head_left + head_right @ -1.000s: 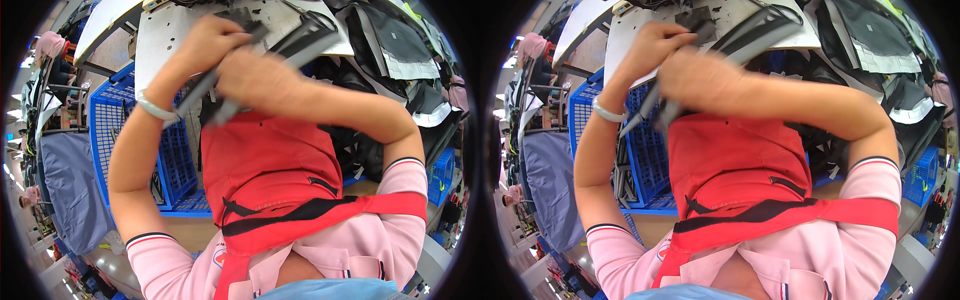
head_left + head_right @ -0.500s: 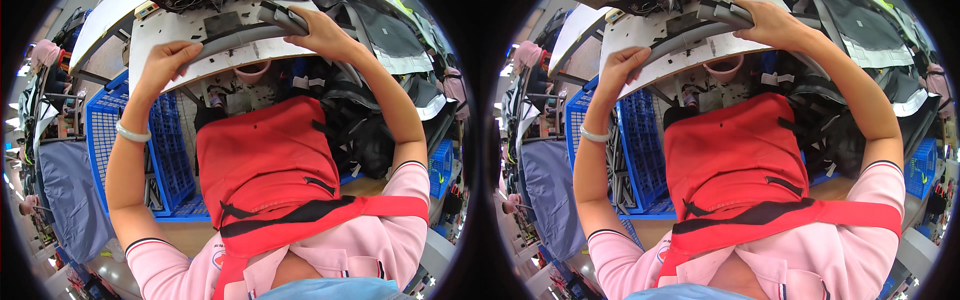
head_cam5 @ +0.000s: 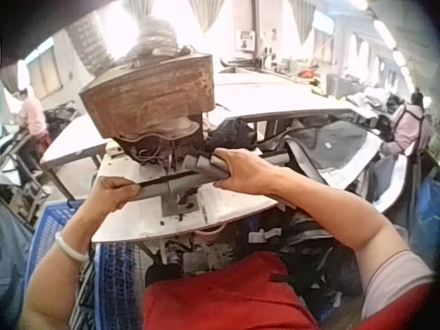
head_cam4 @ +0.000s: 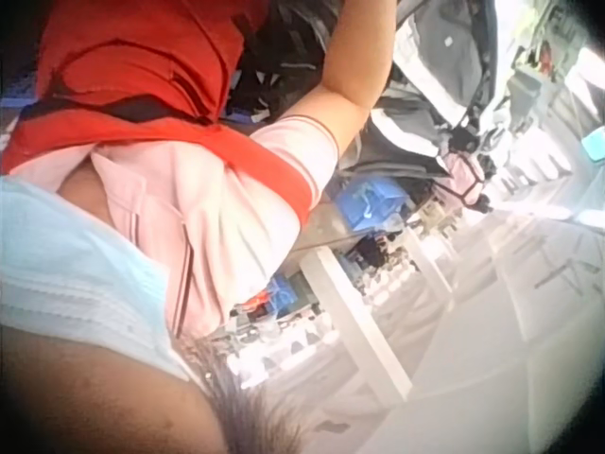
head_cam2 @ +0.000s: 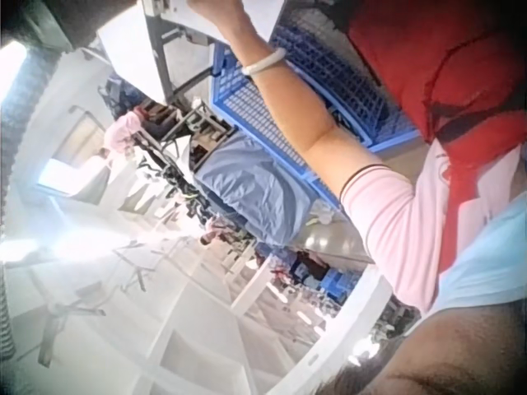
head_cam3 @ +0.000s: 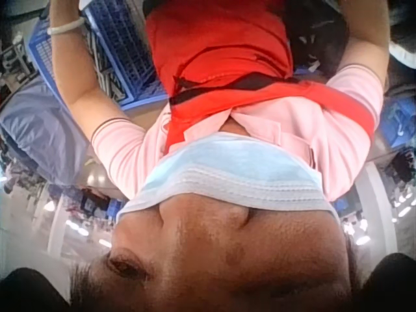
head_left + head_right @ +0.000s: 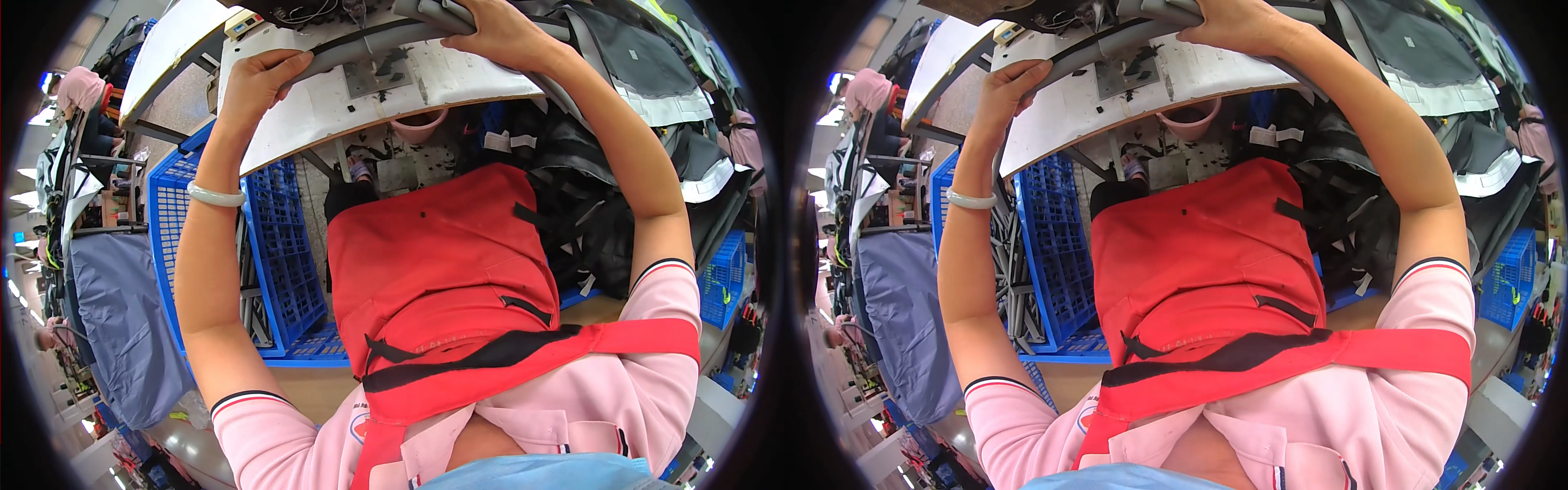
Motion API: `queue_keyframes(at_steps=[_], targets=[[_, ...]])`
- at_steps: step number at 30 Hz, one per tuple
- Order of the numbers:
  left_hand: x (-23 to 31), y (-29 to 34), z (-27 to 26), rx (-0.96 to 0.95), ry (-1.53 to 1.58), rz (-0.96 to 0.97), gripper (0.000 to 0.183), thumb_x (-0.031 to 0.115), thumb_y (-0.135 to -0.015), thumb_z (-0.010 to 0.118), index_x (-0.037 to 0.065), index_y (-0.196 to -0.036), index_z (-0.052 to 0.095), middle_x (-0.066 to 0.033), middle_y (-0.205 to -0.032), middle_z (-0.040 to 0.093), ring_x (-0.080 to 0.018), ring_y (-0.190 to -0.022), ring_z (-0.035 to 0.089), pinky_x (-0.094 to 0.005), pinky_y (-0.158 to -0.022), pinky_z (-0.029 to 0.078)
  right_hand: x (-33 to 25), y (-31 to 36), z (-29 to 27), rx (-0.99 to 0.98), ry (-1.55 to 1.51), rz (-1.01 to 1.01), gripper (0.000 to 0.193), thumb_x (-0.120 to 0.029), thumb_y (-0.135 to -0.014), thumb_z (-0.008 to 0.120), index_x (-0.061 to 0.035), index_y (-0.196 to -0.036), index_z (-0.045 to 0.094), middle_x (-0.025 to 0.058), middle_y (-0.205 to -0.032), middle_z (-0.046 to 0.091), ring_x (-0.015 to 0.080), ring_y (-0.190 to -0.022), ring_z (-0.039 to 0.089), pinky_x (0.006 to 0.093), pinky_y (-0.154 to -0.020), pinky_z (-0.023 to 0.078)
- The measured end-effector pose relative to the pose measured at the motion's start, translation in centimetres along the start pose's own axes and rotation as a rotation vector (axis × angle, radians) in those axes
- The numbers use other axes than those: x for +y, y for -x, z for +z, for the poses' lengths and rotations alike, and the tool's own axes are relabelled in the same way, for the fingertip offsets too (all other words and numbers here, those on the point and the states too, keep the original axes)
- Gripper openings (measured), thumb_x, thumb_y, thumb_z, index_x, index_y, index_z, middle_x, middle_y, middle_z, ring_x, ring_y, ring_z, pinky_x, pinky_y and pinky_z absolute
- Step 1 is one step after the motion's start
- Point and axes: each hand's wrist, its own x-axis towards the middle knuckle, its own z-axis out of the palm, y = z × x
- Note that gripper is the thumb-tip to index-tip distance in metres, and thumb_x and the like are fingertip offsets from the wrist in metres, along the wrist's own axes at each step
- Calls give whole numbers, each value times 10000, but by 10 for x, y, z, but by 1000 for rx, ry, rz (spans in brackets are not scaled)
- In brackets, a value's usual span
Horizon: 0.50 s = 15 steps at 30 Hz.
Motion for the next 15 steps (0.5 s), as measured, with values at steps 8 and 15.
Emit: queue_keyframes(at_steps=[8, 15], targets=[[6, 2, 0, 9, -29, 21, 313, 305, -898, 685, 41, -1058, 734, 56, -606, 505, -23, -543, 409, -193, -498, 278, -3, -6, -6, -5, 3, 54, 701, -335, -747, 752, 81, -1259, 514, 302, -1140, 610, 437, -1103, 578, 460, -920, 471], [0, -1, -2, 13, 9, 31, 310, 309, -902, 686, 51, -1067, 735, 57, -601, 511, -26, -537, 414, -200, -494, 284, -2, -11, -6, -34, 7, 84, 730, -351, -734, 764, 90, -1257, 510, 307, -1132, 611, 435, -1100, 583, 458, -905, 474]])
